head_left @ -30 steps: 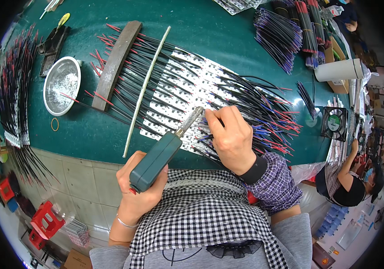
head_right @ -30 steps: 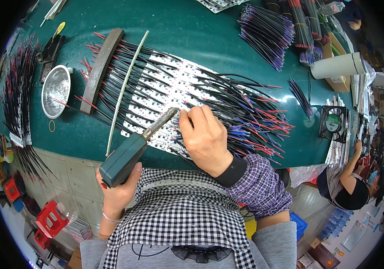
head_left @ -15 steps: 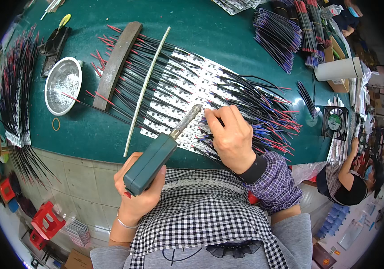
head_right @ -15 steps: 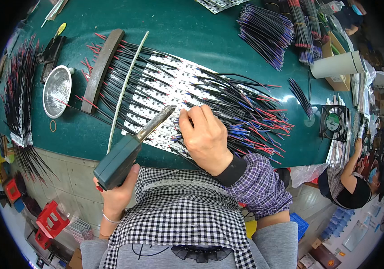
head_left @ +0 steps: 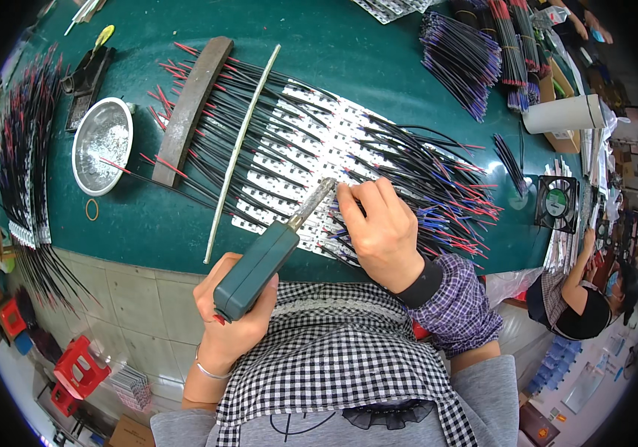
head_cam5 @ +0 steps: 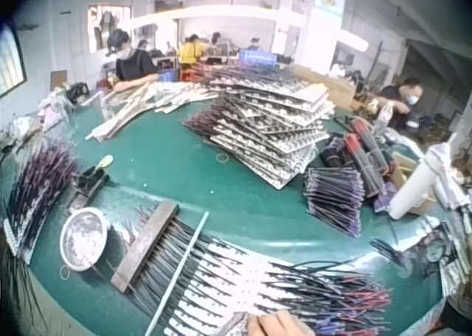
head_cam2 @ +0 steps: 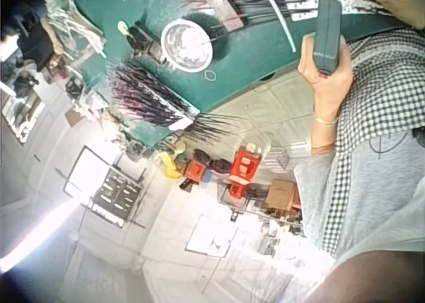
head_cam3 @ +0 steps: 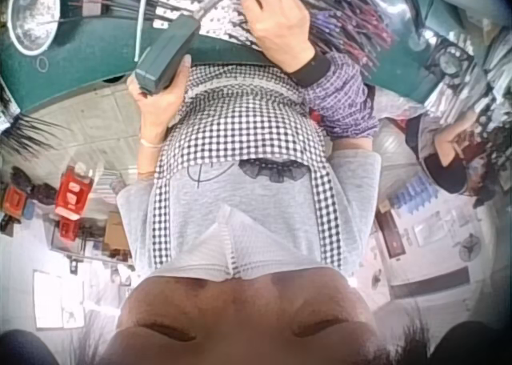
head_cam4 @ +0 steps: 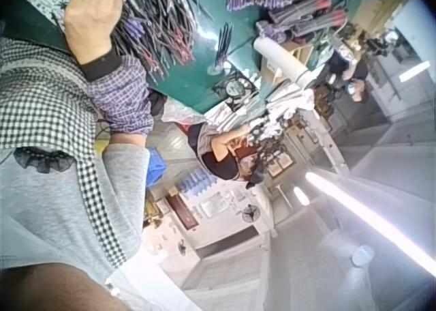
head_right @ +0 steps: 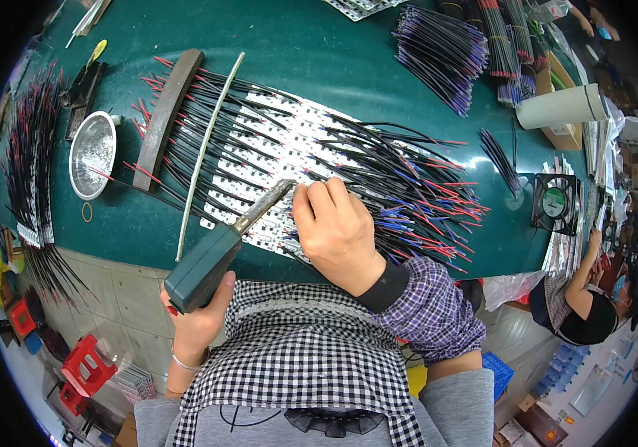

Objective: The person aligns wires across circuit boards using a rod and solders the wire ends to the boards using a soldering gun by hand.

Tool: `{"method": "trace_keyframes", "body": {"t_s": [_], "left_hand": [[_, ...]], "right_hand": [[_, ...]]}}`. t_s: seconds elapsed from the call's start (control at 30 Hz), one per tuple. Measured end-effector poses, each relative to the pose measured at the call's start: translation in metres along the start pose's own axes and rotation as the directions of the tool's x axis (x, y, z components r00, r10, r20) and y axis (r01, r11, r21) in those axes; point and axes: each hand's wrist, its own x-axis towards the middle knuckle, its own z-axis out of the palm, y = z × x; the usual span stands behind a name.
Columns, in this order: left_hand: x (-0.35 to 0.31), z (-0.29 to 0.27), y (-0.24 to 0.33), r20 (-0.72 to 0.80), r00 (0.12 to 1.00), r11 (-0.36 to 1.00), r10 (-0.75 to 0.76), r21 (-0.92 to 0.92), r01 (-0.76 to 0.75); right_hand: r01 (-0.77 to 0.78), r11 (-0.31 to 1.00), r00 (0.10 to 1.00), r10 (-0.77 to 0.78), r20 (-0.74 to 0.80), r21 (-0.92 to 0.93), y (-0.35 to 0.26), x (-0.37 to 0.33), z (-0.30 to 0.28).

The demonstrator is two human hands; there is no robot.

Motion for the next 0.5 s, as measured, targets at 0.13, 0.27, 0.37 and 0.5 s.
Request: {"method": "trace_keyframes", "body": {"t_s": [0.13,0.27,0.37,0.5], "left_hand": [[0.0009,0.0001,0.0009,-0.002,1.0,1.0,0.003,0.006,-0.003],[0.0016,0.0002,0.0,0.001,0.999,0.999,0.034,0.023,-0.034],[0.0003,-0.0004,-0.001,0.001,1.0,1.0,0.016,0.013,-0.016],[-0.006,0.0013,-0.007,-0.078,0.997,0.998,0.01,-0.065,-0.015]], "right_hand": [[-0.009,1.0,1.0,0.009,-0.009,-0.007,-0.0015,0.0,0.0007],[-0.011,1.0,1.0,0.011,0.002,-0.017,-0.0019,0.0009,0.0],[-0.004,1.0,1.0,0.004,-0.005,-0.014,-0.0014,0.0011,0.0007],[-0.013,1.0,1.0,0.013,0.005,-0.006,-0.0019,0.0015,-0.0001]]}}
